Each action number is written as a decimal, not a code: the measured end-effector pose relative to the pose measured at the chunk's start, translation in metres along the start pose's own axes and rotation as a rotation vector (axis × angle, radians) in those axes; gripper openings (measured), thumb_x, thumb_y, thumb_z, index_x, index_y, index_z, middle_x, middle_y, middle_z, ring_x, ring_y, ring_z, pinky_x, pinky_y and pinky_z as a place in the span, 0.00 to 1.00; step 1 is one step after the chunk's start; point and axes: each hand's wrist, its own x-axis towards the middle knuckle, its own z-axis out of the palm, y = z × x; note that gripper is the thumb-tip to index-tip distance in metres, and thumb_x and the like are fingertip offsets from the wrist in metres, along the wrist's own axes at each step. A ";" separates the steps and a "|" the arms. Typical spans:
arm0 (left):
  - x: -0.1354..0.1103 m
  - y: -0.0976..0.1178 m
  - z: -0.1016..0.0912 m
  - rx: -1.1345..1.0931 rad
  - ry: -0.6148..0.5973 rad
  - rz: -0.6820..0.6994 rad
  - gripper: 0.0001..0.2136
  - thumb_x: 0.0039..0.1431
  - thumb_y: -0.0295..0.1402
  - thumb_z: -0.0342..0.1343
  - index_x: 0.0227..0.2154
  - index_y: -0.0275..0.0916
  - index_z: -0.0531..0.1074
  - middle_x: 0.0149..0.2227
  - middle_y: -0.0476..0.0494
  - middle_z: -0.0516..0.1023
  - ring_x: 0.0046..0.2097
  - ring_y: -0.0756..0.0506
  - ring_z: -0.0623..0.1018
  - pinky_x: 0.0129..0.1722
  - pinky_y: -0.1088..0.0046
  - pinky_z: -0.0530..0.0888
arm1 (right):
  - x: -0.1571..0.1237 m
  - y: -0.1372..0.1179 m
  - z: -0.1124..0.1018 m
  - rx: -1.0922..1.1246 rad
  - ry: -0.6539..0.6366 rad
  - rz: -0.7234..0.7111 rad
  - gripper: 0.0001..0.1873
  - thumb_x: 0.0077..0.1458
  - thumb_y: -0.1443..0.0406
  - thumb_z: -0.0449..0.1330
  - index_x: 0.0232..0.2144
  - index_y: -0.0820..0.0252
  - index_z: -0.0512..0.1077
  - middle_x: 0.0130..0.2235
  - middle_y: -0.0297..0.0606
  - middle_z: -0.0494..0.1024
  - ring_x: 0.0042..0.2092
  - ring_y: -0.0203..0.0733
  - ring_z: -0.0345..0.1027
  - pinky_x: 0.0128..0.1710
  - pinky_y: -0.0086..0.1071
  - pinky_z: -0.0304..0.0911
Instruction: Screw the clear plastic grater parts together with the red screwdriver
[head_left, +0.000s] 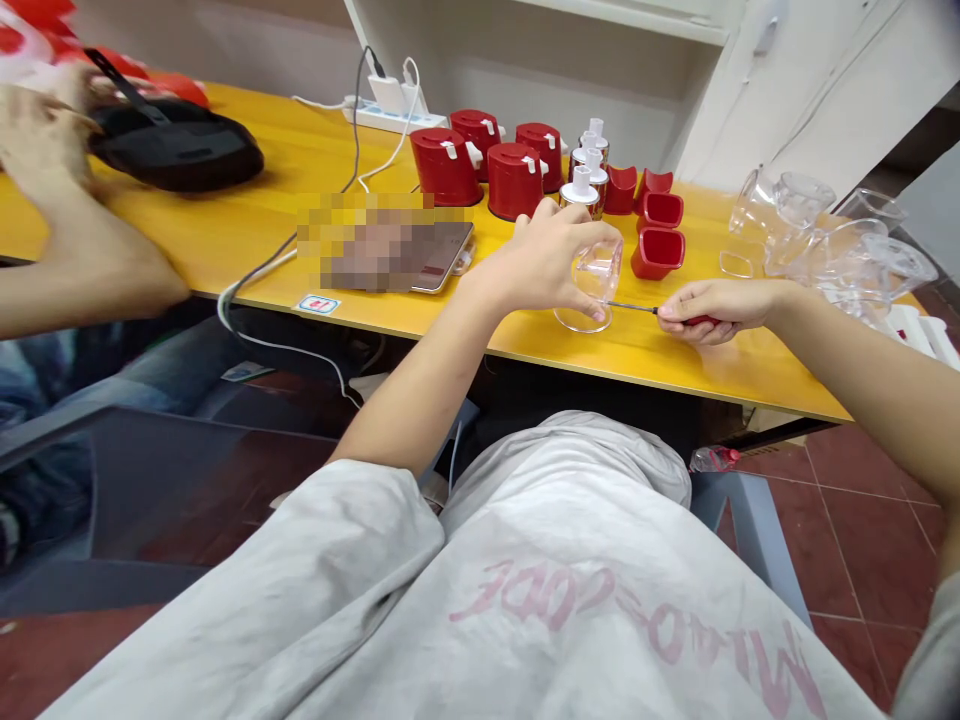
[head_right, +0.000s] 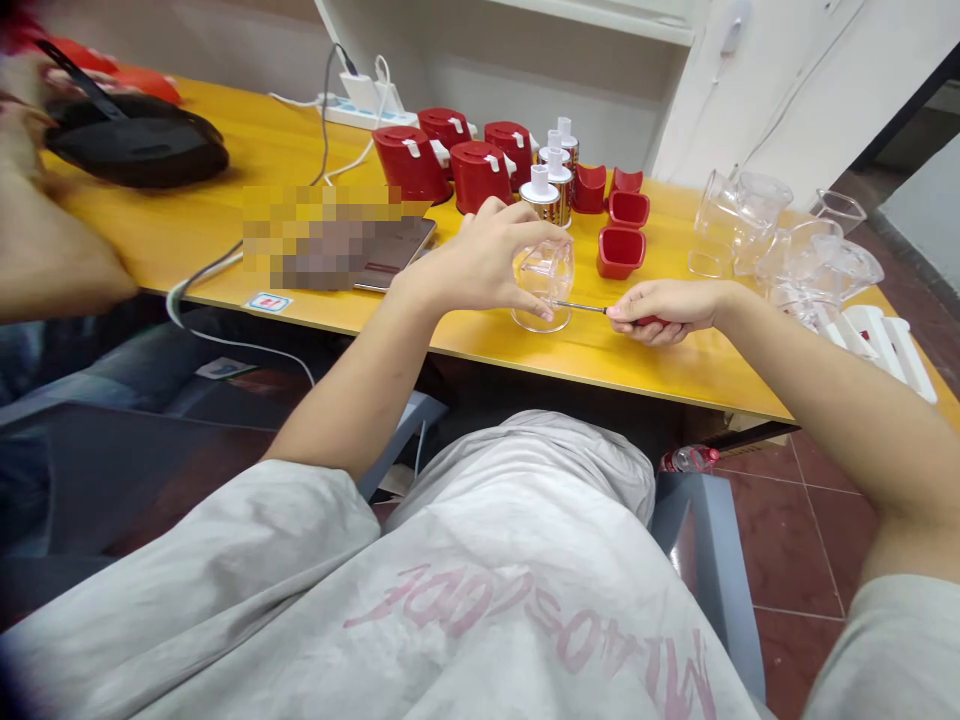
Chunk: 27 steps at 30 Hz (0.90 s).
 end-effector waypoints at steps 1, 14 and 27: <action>0.000 0.001 0.000 -0.002 0.000 0.000 0.47 0.60 0.63 0.89 0.77 0.53 0.82 0.73 0.31 0.82 0.73 0.17 0.74 0.76 0.34 0.74 | -0.001 -0.001 0.002 -0.030 0.026 -0.004 0.46 0.63 0.20 0.72 0.29 0.48 0.62 0.25 0.22 0.51 0.24 0.33 0.37 0.22 0.34 0.35; -0.001 0.002 0.001 0.006 0.002 0.006 0.47 0.58 0.62 0.89 0.76 0.57 0.82 0.72 0.33 0.83 0.73 0.18 0.76 0.76 0.35 0.75 | -0.006 0.001 0.048 -0.964 0.603 -0.017 0.26 0.87 0.47 0.55 0.35 0.50 0.72 0.32 0.43 0.78 0.34 0.51 0.69 0.41 0.45 0.54; -0.002 0.001 0.001 0.009 -0.014 -0.022 0.45 0.57 0.55 0.91 0.75 0.56 0.82 0.72 0.32 0.82 0.71 0.19 0.76 0.75 0.35 0.75 | -0.018 -0.008 0.068 -0.721 0.670 -0.030 0.28 0.87 0.51 0.54 0.41 0.55 0.87 0.42 0.49 0.90 0.44 0.56 0.83 0.46 0.47 0.69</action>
